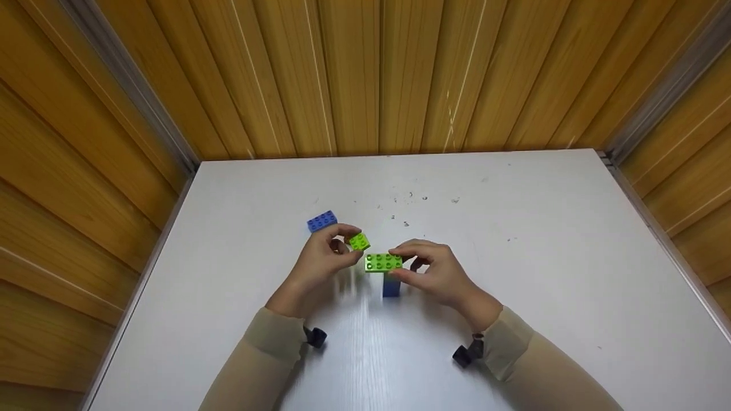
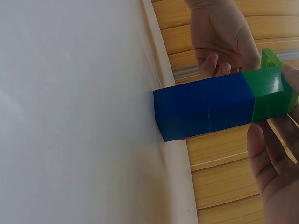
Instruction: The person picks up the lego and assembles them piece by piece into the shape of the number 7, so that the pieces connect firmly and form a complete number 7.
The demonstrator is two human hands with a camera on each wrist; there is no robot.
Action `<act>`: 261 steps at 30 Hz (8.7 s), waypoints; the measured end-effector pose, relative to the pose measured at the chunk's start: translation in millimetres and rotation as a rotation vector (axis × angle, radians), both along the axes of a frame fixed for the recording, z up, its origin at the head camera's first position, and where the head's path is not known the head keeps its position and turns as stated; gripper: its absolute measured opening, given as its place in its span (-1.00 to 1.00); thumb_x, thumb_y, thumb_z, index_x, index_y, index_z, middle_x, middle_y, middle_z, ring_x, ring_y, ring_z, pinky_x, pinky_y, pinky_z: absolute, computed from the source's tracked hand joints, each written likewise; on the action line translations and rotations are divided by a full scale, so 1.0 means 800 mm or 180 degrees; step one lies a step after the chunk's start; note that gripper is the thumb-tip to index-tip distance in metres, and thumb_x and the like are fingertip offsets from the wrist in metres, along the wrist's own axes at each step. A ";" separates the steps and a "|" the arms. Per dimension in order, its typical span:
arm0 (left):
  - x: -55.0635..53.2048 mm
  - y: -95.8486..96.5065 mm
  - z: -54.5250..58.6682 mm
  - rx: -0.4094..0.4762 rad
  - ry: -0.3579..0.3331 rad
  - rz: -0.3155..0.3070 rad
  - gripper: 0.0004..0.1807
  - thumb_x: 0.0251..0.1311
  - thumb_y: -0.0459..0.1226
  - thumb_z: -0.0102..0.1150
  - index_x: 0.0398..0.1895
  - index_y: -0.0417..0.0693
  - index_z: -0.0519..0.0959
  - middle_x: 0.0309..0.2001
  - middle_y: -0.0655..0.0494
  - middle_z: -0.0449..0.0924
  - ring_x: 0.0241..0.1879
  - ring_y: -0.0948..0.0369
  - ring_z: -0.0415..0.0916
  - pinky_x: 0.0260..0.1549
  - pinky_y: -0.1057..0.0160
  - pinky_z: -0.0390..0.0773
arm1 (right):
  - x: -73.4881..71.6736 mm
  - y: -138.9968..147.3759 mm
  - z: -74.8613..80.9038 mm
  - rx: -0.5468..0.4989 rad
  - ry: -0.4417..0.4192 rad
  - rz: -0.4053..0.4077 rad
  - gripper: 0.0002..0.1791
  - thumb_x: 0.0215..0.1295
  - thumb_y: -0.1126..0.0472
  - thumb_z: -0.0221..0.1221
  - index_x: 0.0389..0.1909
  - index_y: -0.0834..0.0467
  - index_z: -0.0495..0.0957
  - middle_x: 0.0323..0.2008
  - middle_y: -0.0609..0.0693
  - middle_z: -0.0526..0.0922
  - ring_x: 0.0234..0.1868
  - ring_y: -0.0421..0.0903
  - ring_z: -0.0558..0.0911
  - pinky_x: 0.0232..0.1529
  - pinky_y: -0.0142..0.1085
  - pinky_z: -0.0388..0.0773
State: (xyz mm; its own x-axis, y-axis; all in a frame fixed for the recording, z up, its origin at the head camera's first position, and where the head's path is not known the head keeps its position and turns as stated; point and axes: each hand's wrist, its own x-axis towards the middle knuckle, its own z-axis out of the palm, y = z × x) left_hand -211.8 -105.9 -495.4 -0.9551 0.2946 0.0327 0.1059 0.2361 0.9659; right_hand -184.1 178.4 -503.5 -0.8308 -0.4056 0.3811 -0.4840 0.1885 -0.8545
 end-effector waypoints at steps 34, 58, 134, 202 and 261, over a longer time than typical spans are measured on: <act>0.036 -0.006 -0.010 0.0497 -0.0197 -0.0345 -0.49 0.30 -0.38 0.62 0.31 -0.24 0.75 0.08 -0.14 0.86 -0.16 0.21 0.81 -0.20 0.32 0.86 | 0.000 0.000 0.001 0.0006 0.0041 0.0028 -0.63 0.31 0.38 0.57 0.14 0.19 0.86 0.03 0.16 0.89 -0.03 -0.26 0.79 -0.17 -0.40 0.76; 0.038 0.002 -0.004 0.0611 -0.0439 -0.0394 -0.47 0.26 -0.43 0.64 0.31 -0.18 0.77 0.12 -0.16 0.88 -0.08 0.16 0.88 -0.04 0.25 0.90 | 0.002 0.001 0.001 -0.0018 -0.0067 -0.0004 -0.61 0.28 0.41 0.58 0.13 0.21 0.86 0.03 0.19 0.88 -0.04 -0.26 0.76 -0.16 -0.41 0.76; 0.035 -0.004 -0.004 0.0293 -0.0113 -0.0599 -0.62 0.20 -0.35 0.70 0.10 -0.09 0.89 -0.03 -0.06 0.91 -0.23 0.28 0.72 -0.21 0.41 0.74 | -0.234 -0.126 0.011 0.1924 -0.0764 0.0428 -0.48 0.64 0.04 0.35 0.48 0.15 0.67 0.35 0.12 0.76 0.28 0.06 0.71 0.32 -0.04 0.71; 0.028 -0.006 -0.010 0.0265 -0.0158 -0.0509 -0.63 0.26 -0.28 0.68 0.13 0.02 0.89 0.01 0.02 0.92 -0.16 0.22 0.77 -0.09 0.34 0.83 | -0.106 -0.008 0.063 0.0577 -0.0480 -0.0117 -0.69 0.38 0.19 0.57 0.10 0.06 0.82 0.02 0.01 0.79 0.02 0.10 0.62 -0.01 -0.33 0.57; 0.029 -0.001 -0.010 0.0520 0.0116 -0.0561 -0.64 0.23 -0.39 0.67 0.09 -0.27 0.85 0.00 -0.20 0.91 -0.07 0.28 0.88 0.03 0.30 0.87 | -0.004 -0.028 0.017 0.0182 0.0571 0.0213 -0.61 0.37 0.32 0.56 0.18 0.06 0.80 0.03 0.03 0.87 -0.06 -0.14 0.76 -0.01 -0.39 0.77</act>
State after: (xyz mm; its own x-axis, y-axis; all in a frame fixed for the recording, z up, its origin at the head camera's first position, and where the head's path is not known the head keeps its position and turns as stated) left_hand -188.3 -106.8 -503.5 -0.8867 0.4445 0.1271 0.1670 0.0517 0.9846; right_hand -187.6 155.9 -489.5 -0.7222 -0.4829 0.4953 -0.6405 0.1966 -0.7423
